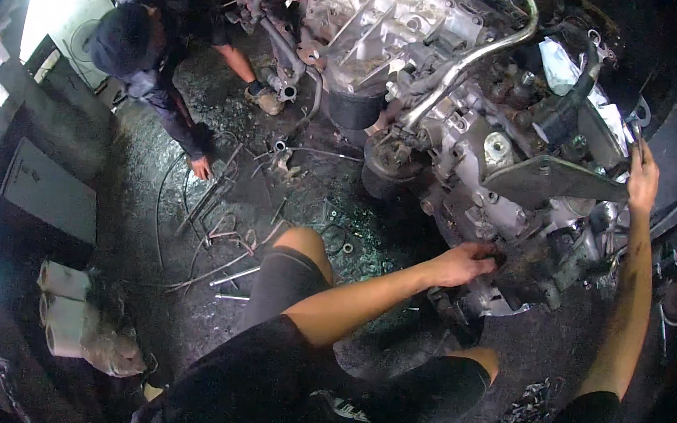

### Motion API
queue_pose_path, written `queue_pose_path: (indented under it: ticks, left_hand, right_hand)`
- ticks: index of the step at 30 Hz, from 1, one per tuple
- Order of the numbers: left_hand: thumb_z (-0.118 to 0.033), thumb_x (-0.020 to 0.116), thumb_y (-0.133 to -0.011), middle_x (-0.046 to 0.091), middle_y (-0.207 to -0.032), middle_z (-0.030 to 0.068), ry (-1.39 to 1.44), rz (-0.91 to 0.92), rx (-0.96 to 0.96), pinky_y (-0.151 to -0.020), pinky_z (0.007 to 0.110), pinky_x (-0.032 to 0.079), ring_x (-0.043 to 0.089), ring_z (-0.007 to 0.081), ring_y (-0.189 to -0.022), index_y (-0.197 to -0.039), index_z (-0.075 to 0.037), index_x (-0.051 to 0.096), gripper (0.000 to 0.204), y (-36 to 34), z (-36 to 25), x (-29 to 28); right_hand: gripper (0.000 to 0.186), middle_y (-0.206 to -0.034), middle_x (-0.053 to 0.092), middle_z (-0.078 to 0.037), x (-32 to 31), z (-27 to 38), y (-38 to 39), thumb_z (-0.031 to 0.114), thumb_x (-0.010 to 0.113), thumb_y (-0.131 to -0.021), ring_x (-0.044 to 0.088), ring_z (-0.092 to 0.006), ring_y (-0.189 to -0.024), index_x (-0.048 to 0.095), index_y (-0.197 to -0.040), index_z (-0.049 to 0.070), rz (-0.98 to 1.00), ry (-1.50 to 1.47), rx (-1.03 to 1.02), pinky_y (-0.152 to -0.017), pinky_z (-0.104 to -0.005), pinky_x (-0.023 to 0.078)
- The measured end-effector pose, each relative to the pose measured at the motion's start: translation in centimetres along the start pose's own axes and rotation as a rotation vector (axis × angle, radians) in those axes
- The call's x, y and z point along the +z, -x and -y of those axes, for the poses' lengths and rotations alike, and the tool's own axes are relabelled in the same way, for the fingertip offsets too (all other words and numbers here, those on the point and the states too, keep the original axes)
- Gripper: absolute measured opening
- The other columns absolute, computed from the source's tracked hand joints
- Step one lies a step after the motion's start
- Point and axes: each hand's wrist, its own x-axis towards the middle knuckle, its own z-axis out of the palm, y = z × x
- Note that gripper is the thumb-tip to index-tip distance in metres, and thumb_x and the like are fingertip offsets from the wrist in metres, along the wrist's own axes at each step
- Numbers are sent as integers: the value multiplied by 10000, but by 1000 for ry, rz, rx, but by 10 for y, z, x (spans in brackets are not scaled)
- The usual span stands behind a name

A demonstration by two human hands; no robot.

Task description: The person uses a wrench and a screwdriver to remove bolts and components from an engine block while working with another person.

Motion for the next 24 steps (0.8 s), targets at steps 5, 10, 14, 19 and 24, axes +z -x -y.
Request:
queue_pose_path:
  ticks: [5, 10, 14, 19, 24]
  left_hand:
    - [-389, 560, -949, 661, -901, 95, -270, -40, -22, -664, 325, 475, 579, 157, -771, -1247, -6, 577, 485, -3, 1, -1]
    - [-401, 557, -948, 647, -870, 143, -134, -4, 147, -696, 334, 473, 568, 174, -752, -1180, -32, 606, 438, 3, 4, -4]
    - [-420, 555, -949, 644, -915, 151, -227, 3, 154, -728, 351, 471, 572, 204, -764, -1196, -37, 592, 458, 2, -13, 2]
    - [-399, 574, -937, 634, -1036, 177, -1034, -108, 618, -761, 388, 470, 593, 253, -827, -1277, -58, 543, 483, -8, 53, -13]
    - [-383, 564, -939, 640, -1081, 187, -141, 25, 32, -775, 374, 477, 622, 257, -889, -1243, -36, 574, 462, 2, -9, -2]
  right_hand:
    - [420, -1227, 617, -221, 4, -10, -4, 296, 508, -977, 591, -331, -1161, 575, -1277, 9, -24, 17, -15, -976, -363, 425]
    - [422, -1200, 630, -215, 8, -20, -6, 308, 500, -981, 607, -325, -1129, 571, -1290, 30, -11, -28, -29, -946, -356, 440]
    - [434, -1209, 625, -212, -5, -29, -16, 327, 489, -981, 599, -333, -1141, 562, -1304, 46, -18, -31, -83, -952, -358, 437]
    - [442, -1236, 609, -216, 20, 8, 2, 328, 490, -976, 574, -351, -1180, 557, -1308, 44, 18, -39, 24, -981, -366, 424]
    - [449, -1243, 597, -236, -6, -5, -3, 308, 493, -972, 565, -355, -1191, 554, -1298, 5, 30, -11, -6, -996, -366, 418]
